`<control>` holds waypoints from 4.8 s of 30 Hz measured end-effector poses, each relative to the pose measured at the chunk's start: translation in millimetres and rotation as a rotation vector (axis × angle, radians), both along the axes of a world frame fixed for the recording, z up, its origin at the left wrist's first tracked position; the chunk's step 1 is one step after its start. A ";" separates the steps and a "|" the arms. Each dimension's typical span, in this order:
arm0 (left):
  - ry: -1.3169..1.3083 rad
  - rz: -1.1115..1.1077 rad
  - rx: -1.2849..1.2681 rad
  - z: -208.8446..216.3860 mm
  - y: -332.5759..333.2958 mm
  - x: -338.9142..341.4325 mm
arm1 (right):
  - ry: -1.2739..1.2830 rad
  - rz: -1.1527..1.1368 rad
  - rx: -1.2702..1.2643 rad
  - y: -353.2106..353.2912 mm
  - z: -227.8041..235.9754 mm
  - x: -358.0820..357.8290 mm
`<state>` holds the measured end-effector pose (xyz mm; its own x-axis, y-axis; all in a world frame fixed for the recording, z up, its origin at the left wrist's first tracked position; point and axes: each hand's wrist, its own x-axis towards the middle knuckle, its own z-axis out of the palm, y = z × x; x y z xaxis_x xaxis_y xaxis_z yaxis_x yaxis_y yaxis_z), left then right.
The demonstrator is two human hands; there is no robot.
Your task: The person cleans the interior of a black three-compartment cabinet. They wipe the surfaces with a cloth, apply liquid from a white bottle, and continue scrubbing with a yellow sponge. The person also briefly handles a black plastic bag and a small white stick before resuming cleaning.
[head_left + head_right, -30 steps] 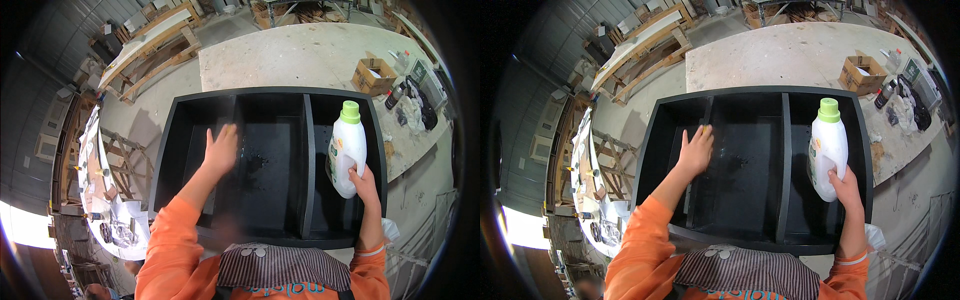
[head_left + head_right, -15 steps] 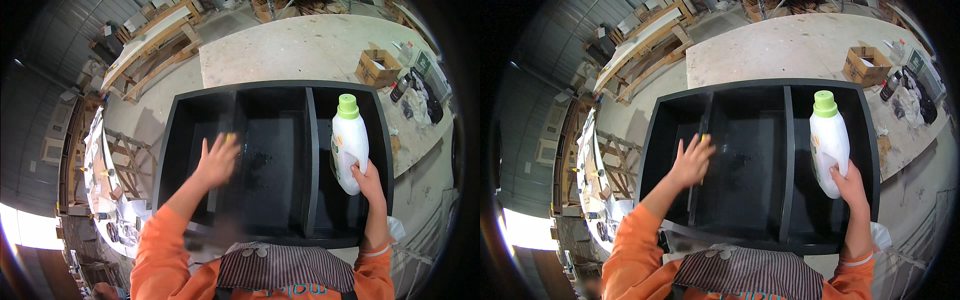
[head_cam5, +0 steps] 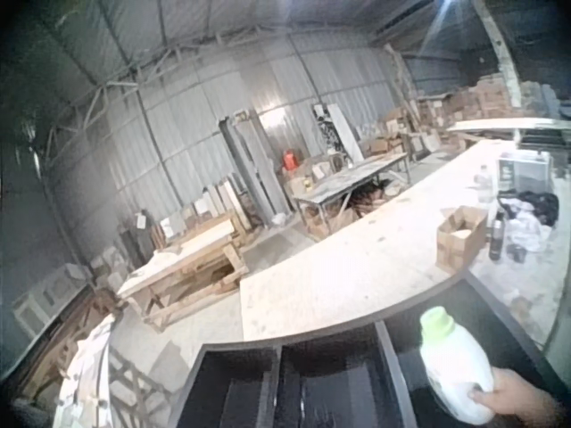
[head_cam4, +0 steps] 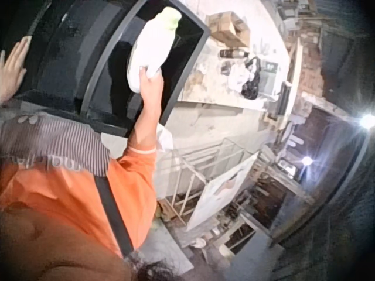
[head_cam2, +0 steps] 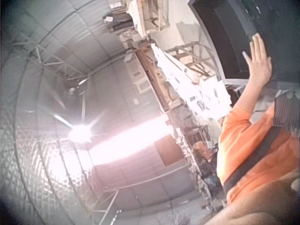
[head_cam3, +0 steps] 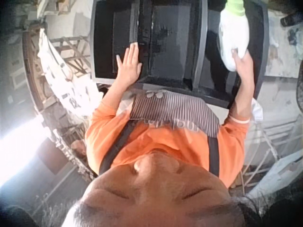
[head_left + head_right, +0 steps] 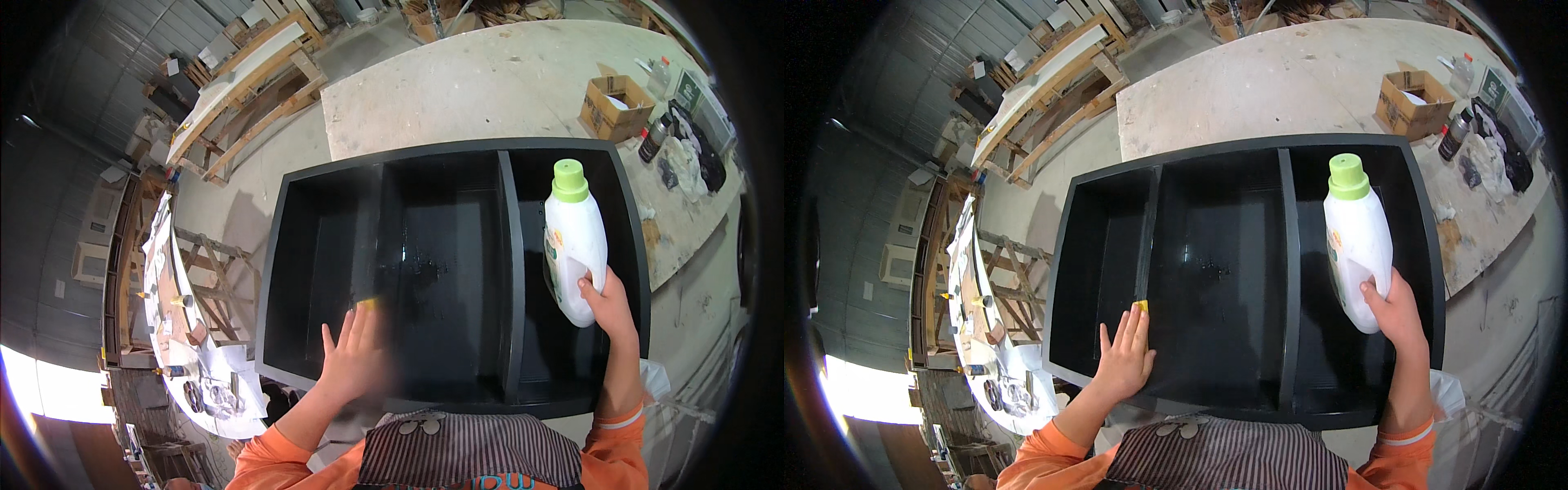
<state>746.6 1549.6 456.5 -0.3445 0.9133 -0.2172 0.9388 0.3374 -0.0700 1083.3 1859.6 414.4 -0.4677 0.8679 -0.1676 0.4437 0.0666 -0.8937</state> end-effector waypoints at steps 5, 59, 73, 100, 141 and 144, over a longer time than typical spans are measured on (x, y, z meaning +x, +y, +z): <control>0.006 0.004 0.089 -15.6 44.8 -38.8 | 0.003 -0.010 -0.008 -1.0 -0.3 -0.6; -0.329 0.673 0.283 -52.0 268.2 -151.9 | -0.054 -0.022 0.012 -2.7 -4.1 1.7; -0.181 0.419 0.331 -50.0 129.2 -66.6 | -0.041 0.028 0.015 4.8 -7.4 3.4; -1.018 0.629 0.319 -12.1 -35.4 -30.5 | 0.052 -0.007 -0.004 9.6 -14.6 5.6; -0.352 0.404 0.239 -52.1 79.0 -63.3 | 0.036 -0.032 -0.012 7.2 -13.0 7.4; -0.290 0.324 0.138 -52.4 64.8 -56.3 | 0.028 -0.029 -0.008 7.3 -12.7 7.9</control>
<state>690.3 1614.4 404.2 -0.5604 0.7954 -0.2309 0.7572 0.6050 0.2462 1091.2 1866.9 401.7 -0.4473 0.8797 -0.1616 0.4200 0.0471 -0.9063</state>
